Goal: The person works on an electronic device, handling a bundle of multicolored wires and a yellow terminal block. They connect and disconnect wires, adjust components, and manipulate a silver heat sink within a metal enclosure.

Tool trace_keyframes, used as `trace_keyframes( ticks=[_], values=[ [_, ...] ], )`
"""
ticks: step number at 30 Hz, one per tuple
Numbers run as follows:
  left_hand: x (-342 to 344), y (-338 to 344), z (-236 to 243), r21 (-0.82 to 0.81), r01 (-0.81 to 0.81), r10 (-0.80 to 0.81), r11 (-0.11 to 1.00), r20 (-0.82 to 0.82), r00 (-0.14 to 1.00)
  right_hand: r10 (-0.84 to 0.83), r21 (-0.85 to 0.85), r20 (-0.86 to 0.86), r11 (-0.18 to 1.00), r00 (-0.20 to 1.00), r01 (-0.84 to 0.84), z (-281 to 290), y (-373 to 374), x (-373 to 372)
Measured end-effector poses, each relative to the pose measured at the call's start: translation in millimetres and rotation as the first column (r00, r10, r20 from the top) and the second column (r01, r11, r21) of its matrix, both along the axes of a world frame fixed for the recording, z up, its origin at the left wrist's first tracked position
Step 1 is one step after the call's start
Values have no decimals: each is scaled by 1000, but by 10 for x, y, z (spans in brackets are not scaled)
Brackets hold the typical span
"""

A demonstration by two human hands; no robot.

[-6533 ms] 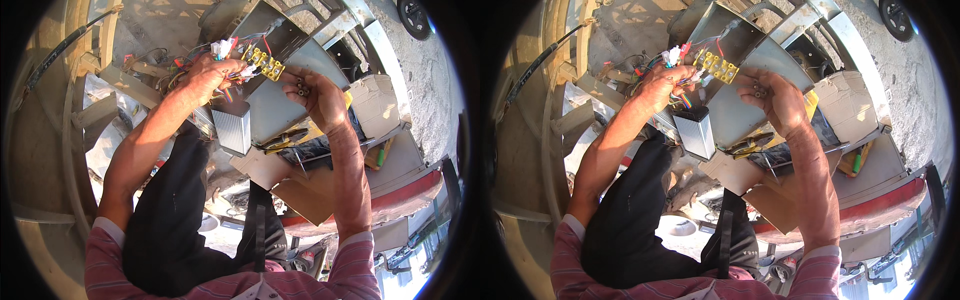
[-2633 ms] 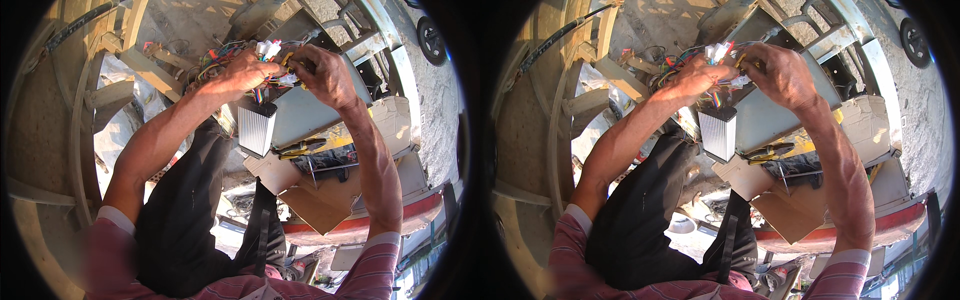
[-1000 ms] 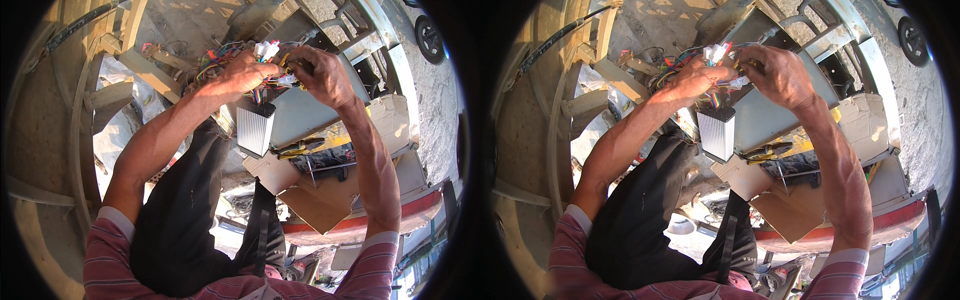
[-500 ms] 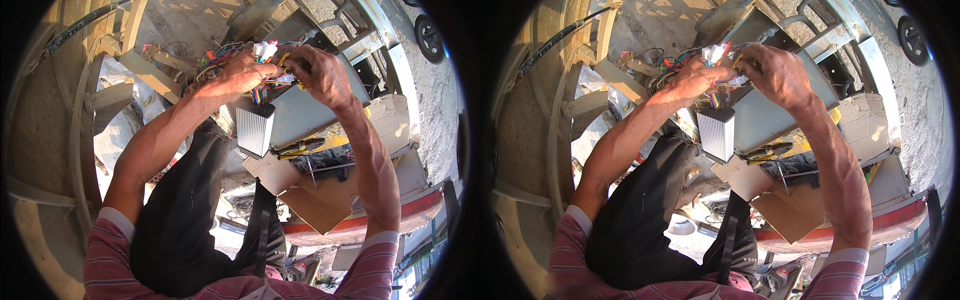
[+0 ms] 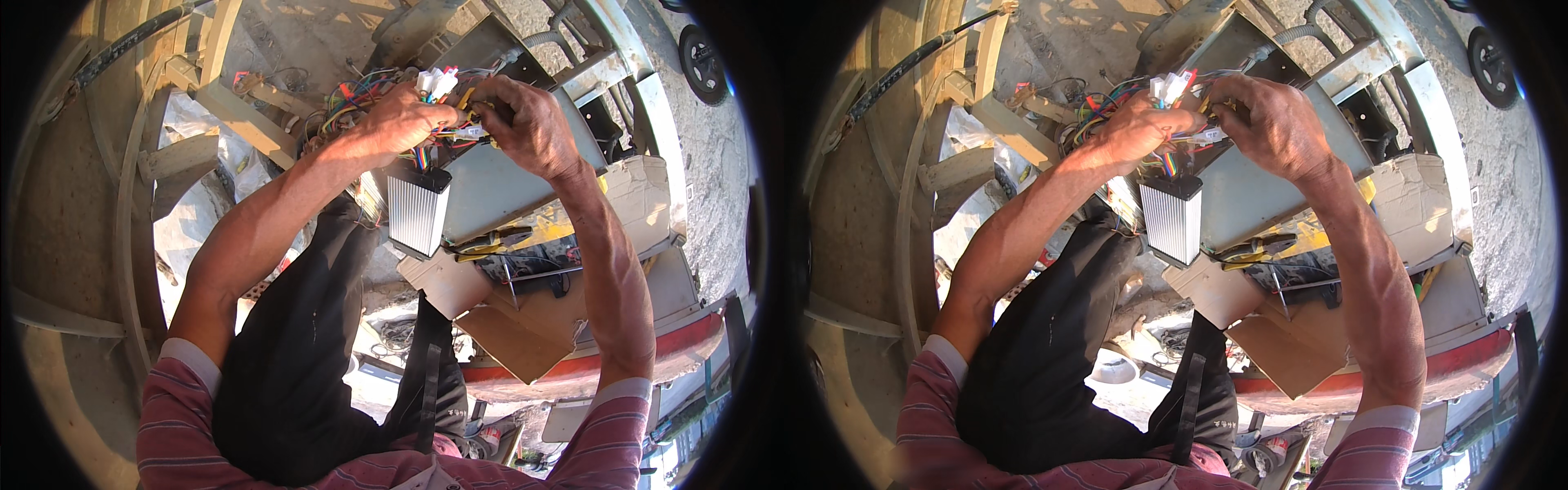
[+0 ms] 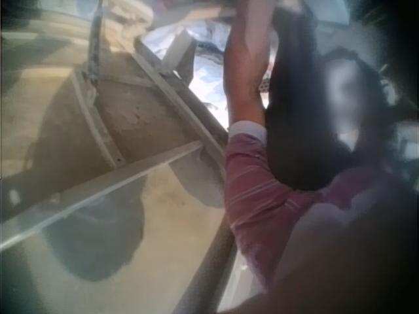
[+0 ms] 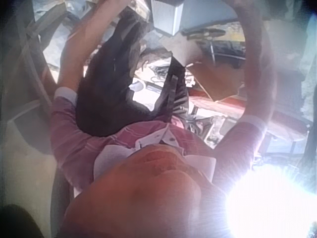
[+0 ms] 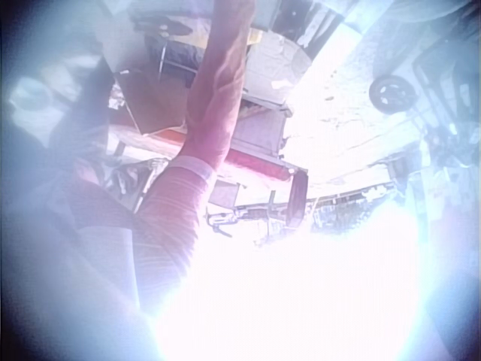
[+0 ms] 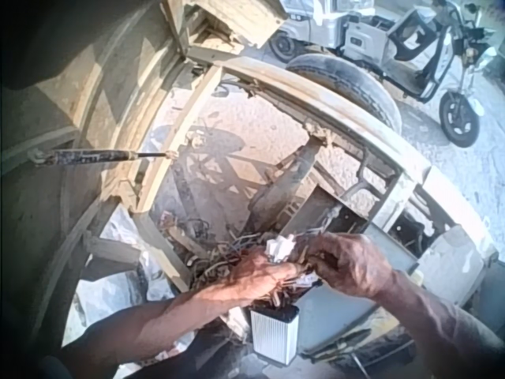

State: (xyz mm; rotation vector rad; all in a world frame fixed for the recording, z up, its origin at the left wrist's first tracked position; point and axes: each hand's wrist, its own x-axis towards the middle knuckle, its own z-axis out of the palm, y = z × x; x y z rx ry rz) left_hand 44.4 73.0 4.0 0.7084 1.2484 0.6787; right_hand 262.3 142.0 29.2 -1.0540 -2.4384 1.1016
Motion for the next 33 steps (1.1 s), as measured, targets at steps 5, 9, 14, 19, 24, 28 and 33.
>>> trace_keyframes(
  ticks=[5, 9, 14, 19, 24, 28, 33],
  values=[
    [16, -5, 21, -6, -2, 2, 1000, -33, 999, 2, 44, 27, 999, 1000, -3, -17, 15, -27],
    [23, -4, 8, 17, -8, 8, 1000, -26, 1000, -41, -1, -48, 999, 998, 41, -23, -22, -7],
    [18, -13, -29, -3, -16, 16, 1000, -10, 1000, 32, 62, -32, 998, 999, -30, -69, 17, -16],
    [5, -13, -38, 28, 9, -8, 1000, -26, 1000, -2, 62, -39, 998, 999, 4, -42, -11, -14],
    [-20, -4, -42, -28, 44, -46, 999, -72, 996, 3, -13, -33, 1000, 999, -4, 7, 7, 9],
    [-18, -7, -37, -38, 43, -46, 998, -81, 996, 35, 21, 19, 999, 999, -36, -6, 36, -4],
    [9, -1, -13, -38, 32, -35, 999, -91, 995, 20, 7, -12, 1000, 1000, -19, 8, 26, 14]
  ],
)
